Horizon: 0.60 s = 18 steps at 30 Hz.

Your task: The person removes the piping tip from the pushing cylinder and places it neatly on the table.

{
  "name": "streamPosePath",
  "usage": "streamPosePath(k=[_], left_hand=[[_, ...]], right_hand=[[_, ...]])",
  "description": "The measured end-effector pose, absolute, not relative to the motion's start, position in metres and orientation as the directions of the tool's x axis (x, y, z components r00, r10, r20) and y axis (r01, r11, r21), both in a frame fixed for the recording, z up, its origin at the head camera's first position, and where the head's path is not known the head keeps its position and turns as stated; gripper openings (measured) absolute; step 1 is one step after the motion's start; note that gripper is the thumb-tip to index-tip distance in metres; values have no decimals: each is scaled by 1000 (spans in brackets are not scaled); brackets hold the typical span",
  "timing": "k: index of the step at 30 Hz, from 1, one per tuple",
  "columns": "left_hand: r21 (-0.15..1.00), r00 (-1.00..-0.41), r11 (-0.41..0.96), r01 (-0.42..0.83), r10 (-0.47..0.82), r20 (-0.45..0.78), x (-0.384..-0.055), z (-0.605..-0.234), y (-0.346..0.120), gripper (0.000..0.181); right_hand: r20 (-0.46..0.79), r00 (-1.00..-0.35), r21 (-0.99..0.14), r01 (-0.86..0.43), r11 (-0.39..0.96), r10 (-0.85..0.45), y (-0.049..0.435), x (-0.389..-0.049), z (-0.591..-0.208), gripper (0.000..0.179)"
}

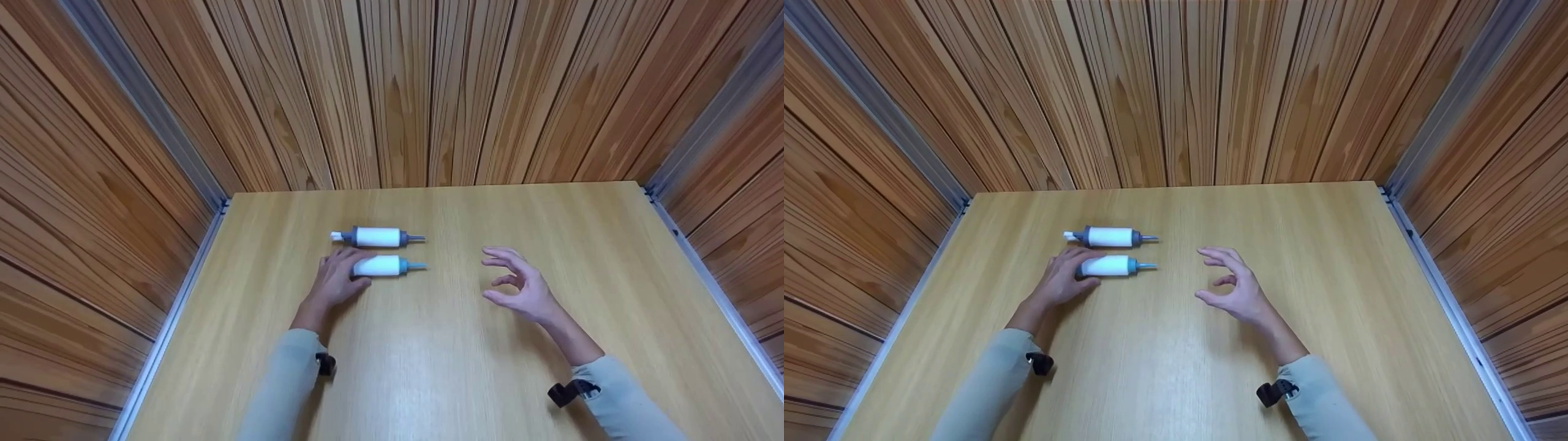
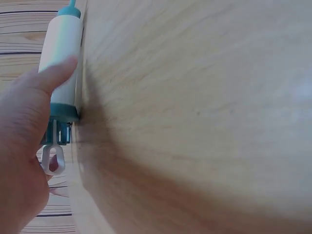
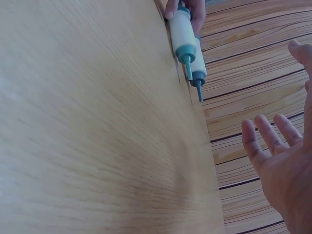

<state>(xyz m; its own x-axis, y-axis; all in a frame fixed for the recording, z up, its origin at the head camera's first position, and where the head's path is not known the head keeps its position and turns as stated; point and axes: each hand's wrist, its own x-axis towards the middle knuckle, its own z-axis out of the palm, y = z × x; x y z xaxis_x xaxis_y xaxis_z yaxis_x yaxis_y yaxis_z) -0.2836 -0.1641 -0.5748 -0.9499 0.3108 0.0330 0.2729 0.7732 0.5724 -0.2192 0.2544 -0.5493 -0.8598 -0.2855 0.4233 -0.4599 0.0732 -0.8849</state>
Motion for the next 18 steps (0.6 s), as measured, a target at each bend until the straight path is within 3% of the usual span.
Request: streamPosePath(k=[18], left_hand=[[573,-944,757,314,312,106,-282,-574,-158,47]], right_hand=[[393,-864,-887,-447,119,-315,245,-219,-552,80]])
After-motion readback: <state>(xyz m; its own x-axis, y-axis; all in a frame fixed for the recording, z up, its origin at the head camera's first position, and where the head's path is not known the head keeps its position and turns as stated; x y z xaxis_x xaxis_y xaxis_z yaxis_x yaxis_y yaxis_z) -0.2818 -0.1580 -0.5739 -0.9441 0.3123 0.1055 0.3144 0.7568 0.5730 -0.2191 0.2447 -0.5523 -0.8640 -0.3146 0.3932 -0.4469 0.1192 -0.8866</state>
